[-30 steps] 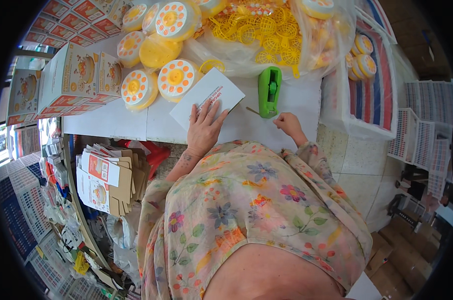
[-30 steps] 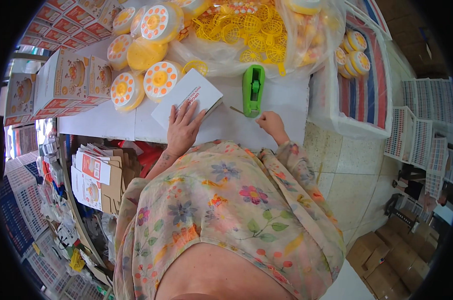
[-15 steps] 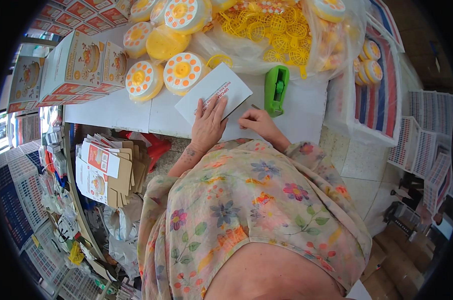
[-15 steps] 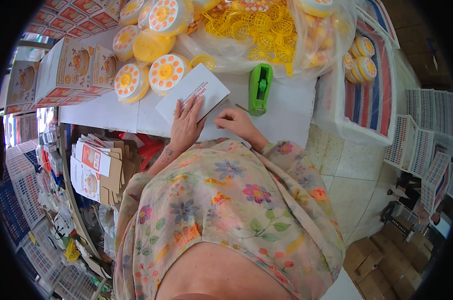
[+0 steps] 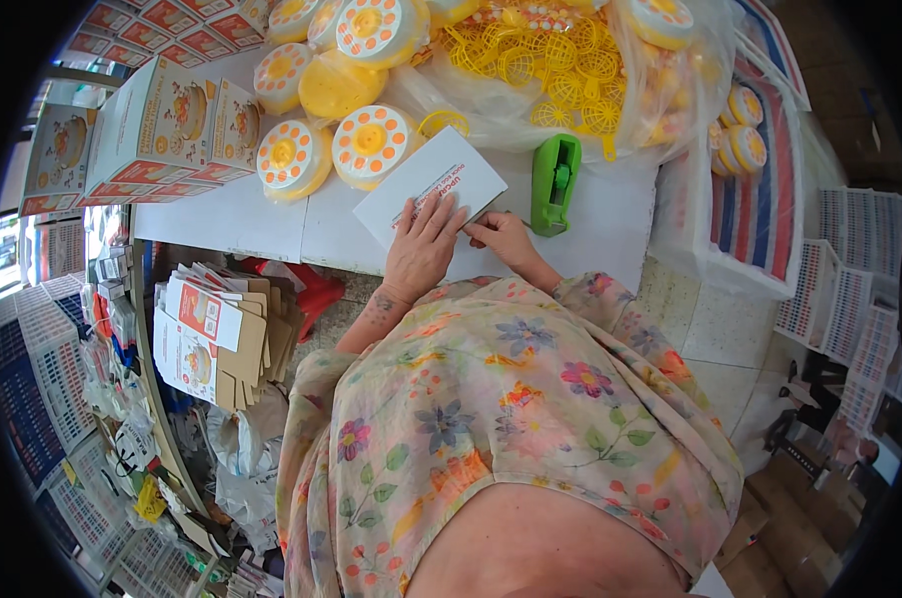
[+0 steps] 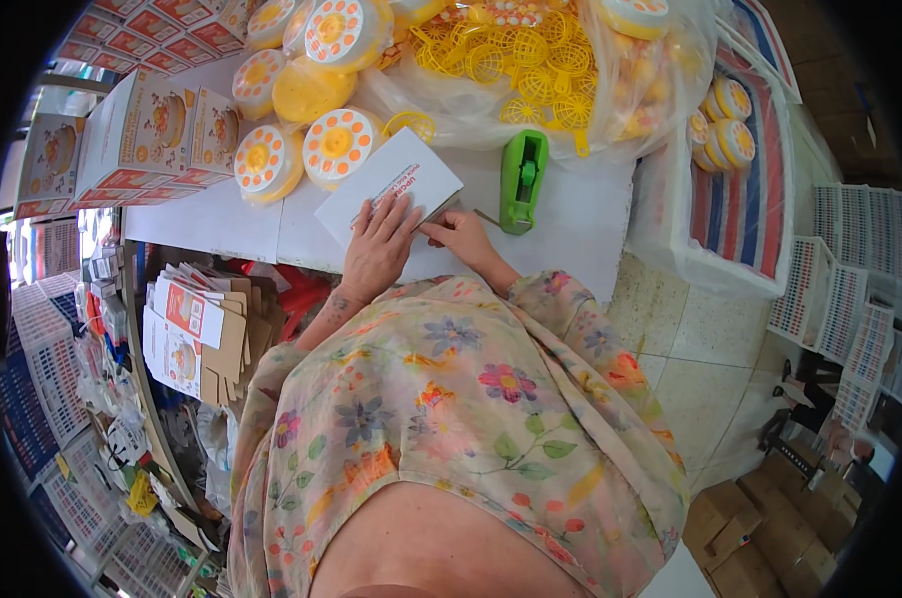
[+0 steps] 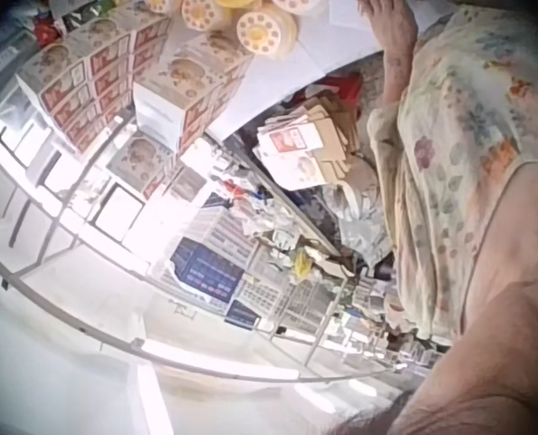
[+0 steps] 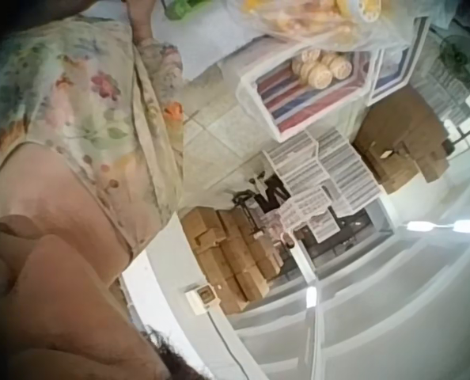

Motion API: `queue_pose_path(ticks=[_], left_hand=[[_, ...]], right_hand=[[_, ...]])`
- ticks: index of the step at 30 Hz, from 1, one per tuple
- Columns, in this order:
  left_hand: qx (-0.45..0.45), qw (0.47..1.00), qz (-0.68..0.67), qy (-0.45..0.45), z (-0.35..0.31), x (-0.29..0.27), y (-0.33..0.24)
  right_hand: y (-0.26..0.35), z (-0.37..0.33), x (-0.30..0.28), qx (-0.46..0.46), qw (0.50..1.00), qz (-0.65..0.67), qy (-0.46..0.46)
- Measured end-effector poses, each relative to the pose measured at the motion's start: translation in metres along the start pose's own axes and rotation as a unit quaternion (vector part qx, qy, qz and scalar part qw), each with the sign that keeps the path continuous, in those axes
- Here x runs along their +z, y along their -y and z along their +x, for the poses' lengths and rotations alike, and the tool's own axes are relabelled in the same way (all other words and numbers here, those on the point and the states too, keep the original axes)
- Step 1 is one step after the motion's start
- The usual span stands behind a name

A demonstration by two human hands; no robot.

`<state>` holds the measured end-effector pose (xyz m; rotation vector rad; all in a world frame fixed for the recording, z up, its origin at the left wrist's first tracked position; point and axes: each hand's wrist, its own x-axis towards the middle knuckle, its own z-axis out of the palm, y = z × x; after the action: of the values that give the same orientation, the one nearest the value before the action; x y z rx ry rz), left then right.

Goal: The person packs toy components into cardboard boxes by assembling the boxes, placing plastic toy parts inside, closing each box, and taping it shut with tape from a dispenser.

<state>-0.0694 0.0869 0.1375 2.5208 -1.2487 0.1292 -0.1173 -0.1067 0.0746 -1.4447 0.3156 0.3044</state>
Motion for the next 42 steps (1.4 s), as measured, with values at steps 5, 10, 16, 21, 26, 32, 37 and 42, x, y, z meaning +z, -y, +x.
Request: queue_pose_path(ticks=[5,10,16,21,26,32,37,42], left_hand=[[-0.013,1.000,-0.026,0.005,-0.003,0.001,0.000],[-0.067,0.979,-0.188,-0.046,-0.005,-0.022,0.017],[-0.473,0.627,-0.597,-0.163,-0.054,0.005,0.068],[-0.299,0.731,-0.597,-0.139,-0.057,-0.002,0.052],[-0.260,0.856,-0.446,-0.023,-0.054,-0.098,0.046],[-0.255,0.835,-0.440,-0.209,-0.069,-0.161,0.067],[-0.253,0.830,-0.350,-0.353,-0.062,-0.248,0.120],[-0.185,0.809,-0.298,-0.472,-0.061,-0.343,0.230]], right_hand=[[-0.022,0.015,-0.005,0.060,0.984,-0.163,-0.028],[-0.058,0.028,-0.026,-0.031,0.976,-0.187,-0.109],[-0.027,0.024,-0.022,0.036,0.999,-0.020,-0.011],[-0.049,0.029,-0.027,-0.032,0.999,-0.033,-0.008],[0.010,0.008,0.002,-0.047,0.998,0.034,-0.024],[0.118,0.058,0.067,-0.217,0.975,0.034,0.043],[0.238,0.135,0.146,-0.298,0.946,0.033,0.120],[0.374,0.211,0.273,-0.409,0.890,0.032,0.197]])
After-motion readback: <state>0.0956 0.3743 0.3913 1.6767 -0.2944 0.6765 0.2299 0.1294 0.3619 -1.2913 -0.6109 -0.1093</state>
